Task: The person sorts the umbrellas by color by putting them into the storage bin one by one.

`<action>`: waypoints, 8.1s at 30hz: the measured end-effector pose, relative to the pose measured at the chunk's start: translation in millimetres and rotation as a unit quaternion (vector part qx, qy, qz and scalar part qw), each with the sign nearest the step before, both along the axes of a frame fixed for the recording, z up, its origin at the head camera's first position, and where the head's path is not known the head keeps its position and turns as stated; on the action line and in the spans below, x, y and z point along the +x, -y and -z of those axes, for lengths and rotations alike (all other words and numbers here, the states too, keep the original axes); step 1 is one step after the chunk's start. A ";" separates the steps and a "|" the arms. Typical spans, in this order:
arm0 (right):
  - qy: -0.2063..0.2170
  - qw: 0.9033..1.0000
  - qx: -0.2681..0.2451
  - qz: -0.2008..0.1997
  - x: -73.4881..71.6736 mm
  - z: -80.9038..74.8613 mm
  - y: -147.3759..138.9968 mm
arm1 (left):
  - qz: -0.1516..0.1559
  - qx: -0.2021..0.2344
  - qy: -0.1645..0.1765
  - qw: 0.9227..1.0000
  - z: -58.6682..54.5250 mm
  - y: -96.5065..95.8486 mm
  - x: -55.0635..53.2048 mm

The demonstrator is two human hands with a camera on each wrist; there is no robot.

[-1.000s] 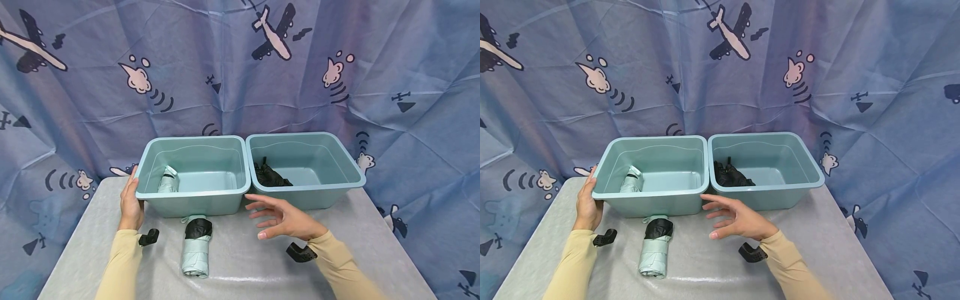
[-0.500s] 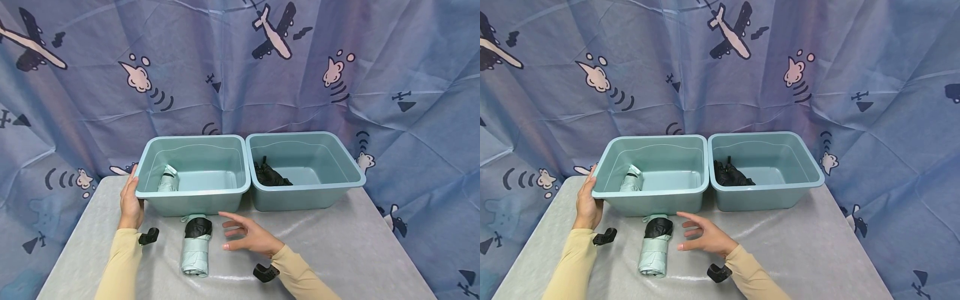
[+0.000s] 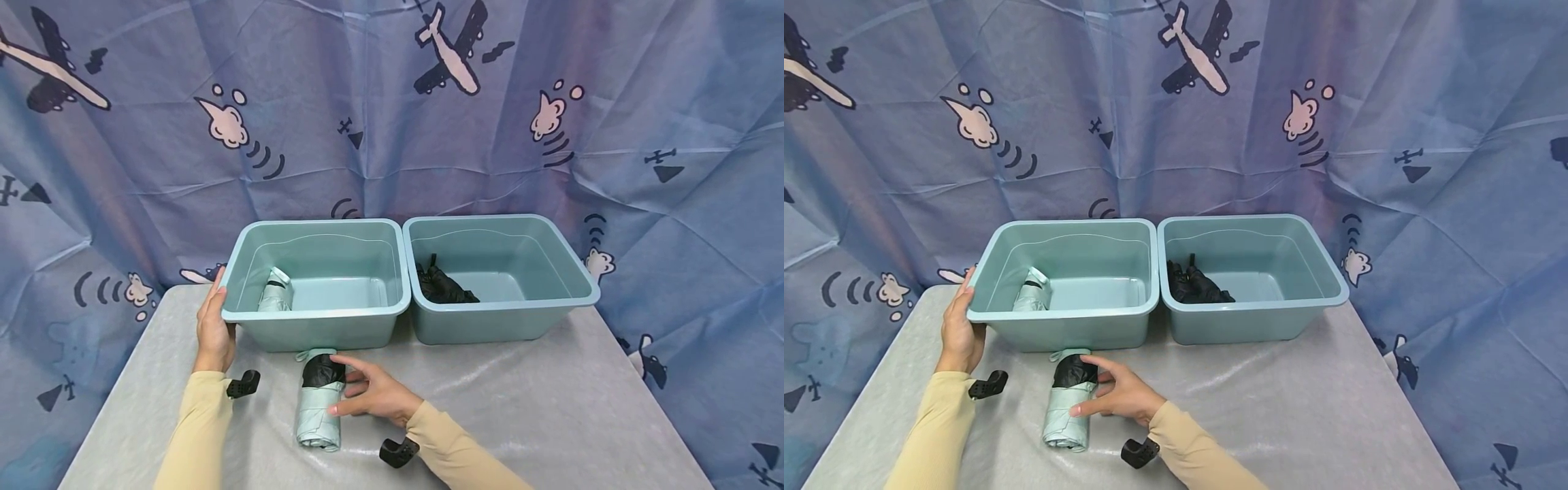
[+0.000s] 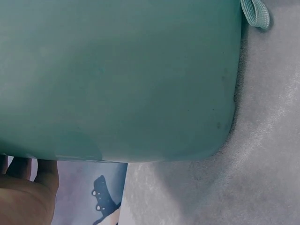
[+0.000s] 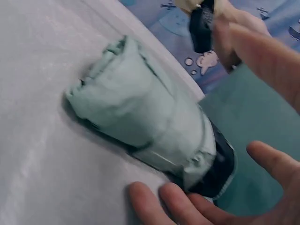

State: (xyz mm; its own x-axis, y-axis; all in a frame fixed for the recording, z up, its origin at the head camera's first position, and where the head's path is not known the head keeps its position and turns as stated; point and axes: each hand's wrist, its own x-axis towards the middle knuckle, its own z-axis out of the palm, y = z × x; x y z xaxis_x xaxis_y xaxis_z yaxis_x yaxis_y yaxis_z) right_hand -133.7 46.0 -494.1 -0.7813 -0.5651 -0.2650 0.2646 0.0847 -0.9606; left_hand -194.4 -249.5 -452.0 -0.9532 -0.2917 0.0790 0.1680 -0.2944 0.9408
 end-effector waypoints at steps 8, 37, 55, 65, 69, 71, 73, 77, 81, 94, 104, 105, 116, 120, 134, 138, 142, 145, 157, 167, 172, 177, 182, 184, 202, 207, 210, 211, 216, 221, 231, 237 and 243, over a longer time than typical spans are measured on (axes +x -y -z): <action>-0.086 0.994 0.061 0.015 7.6 1.4 23.2 | 0.004 0.007 -0.005 1.000 0.0 0.2 0.4; -0.229 0.930 0.287 -0.002 13.4 1.6 64.5 | 0.004 -0.002 -0.001 1.000 0.6 0.3 -0.2; 0.021 0.991 -0.130 -0.037 15.4 -12.1 19.7 | 0.006 0.007 -0.008 1.000 0.9 0.1 0.0; 0.010 0.964 -0.237 -0.124 32.2 -36.8 -0.5 | 0.003 0.015 -0.010 1.000 1.9 1.9 -0.8; 0.021 0.954 -0.265 -0.142 37.5 -46.8 -3.0 | 0.000 0.018 -0.009 1.000 2.2 2.9 -0.7; 0.021 0.948 -0.279 -0.150 38.7 -52.8 -3.6 | -0.003 0.016 -0.008 1.000 2.2 3.4 -0.5; 0.013 0.943 -0.293 -0.157 38.8 -59.7 -4.1 | -0.003 0.014 -0.006 1.000 1.6 3.4 -0.3; -0.005 0.936 -0.312 -0.165 36.4 -75.5 -5.0 | 0.002 0.003 -0.004 1.000 -0.1 2.7 0.1; -0.035 0.939 -0.302 -0.159 30.2 -92.7 -4.6 | 0.003 0.000 -0.002 1.000 -0.6 3.2 0.5; -0.133 0.970 -0.176 -0.103 -14.7 -141.2 6.8 | 0.007 0.001 -0.013 1.000 2.2 4.1 -2.9; -0.151 0.979 -0.128 -0.055 -70.0 -150.7 21.0 | 0.002 0.003 -0.012 1.000 2.2 4.4 -3.2; -0.150 0.980 -0.122 -0.050 -75.5 -150.8 22.5 | 0.001 0.002 -0.011 1.000 2.2 4.4 -3.0; -0.144 0.988 -0.053 -0.016 -129.8 -147.8 39.8 | 0.004 0.001 -0.018 1.000 3.6 5.4 -3.9; -0.131 0.991 -0.034 -0.008 -144.9 -144.6 49.3 | 0.003 -0.003 -0.017 1.000 3.7 5.3 -4.8; -0.117 0.992 0.052 -0.005 -180.5 -121.6 70.6 | 0.001 -0.005 -0.013 1.000 3.9 5.8 -4.6; -0.119 0.991 0.068 -0.005 -184.9 -117.2 73.6 | 0.003 -0.004 -0.012 1.000 3.7 6.1 -4.6; -0.117 0.991 0.063 -0.012 -185.4 -114.3 78.5 | 0.003 0.000 -0.011 1.000 3.4 6.3 -4.5; -0.110 0.992 0.054 -0.020 -185.2 -111.3 82.9 | -0.001 0.000 -0.009 1.000 3.7 7.1 -4.5; -0.105 0.985 0.123 -0.061 -189.7 -97.9 95.4 | -0.004 0.003 -0.014 1.000 3.6 8.2 -5.3; -0.085 0.982 0.145 -0.089 -189.7 -90.3 100.0 | -0.006 0.000 -0.011 1.000 5.0 5.8 -6.8; -0.088 0.978 0.159 -0.107 -192.7 -86.2 100.3 | -0.011 0.000 -0.016 1.000 4.4 4.9 -7.5; -0.068 0.977 0.163 -0.115 -194.6 -83.6 100.2 | -0.014 -0.001 -0.017 1.000 4.9 4.2 -6.9; -0.013 0.980 0.163 -0.112 -194.4 -83.7 102.5 | -0.015 -0.002 -0.020 1.000 6.6 3.6 -7.5; 0.001 0.980 0.164 -0.113 -194.7 -83.6 104.6 | -0.018 -0.001 -0.021 1.000 6.7 3.7 -7.8; 0.019 0.966 0.221 -0.135 -197.3 -80.1 124.8 | -0.018 -0.003 -0.015 1.000 6.1 3.7 -9.0; -0.006 0.953 0.253 -0.166 -198.6 -80.5 124.9 | -0.019 -0.003 -0.018 1.000 6.9 4.6 -9.6; -0.017 0.946 0.265 -0.187 -199.2 -80.7 124.9 | -0.018 -0.003 -0.021 1.000 7.2 4.9 -9.6; -0.019 0.944 0.267 -0.192 -199.4 -80.5 124.8 | -0.017 -0.002 -0.022 1.000 7.3 4.8 -9.7; -0.027 0.940 0.271 -0.207 -200.3 -80.5 124.3 | -0.016 -0.007 -0.021 1.000 7.4 4.6 -9.6; -0.013 0.946 0.253 -0.203 -200.3 -79.5 124.3 | -0.017 -0.012 -0.016 1.000 6.9 4.6 -9.1; -0.033 0.951 0.271 -0.147 -192.1 -85.3 116.9 | -0.018 -0.004 -0.010 1.000 6.6 1.4 -8.2; -0.054 0.944 0.286 -0.154 -187.3 -92.4 112.7 | -0.020 -0.003 -0.009 1.000 7.7 -1.3 -8.7; -0.038 0.944 0.291 -0.148 -187.7 -97.7 107.3 | -0.020 -0.006 -0.007 1.000 6.7 -3.0 -8.3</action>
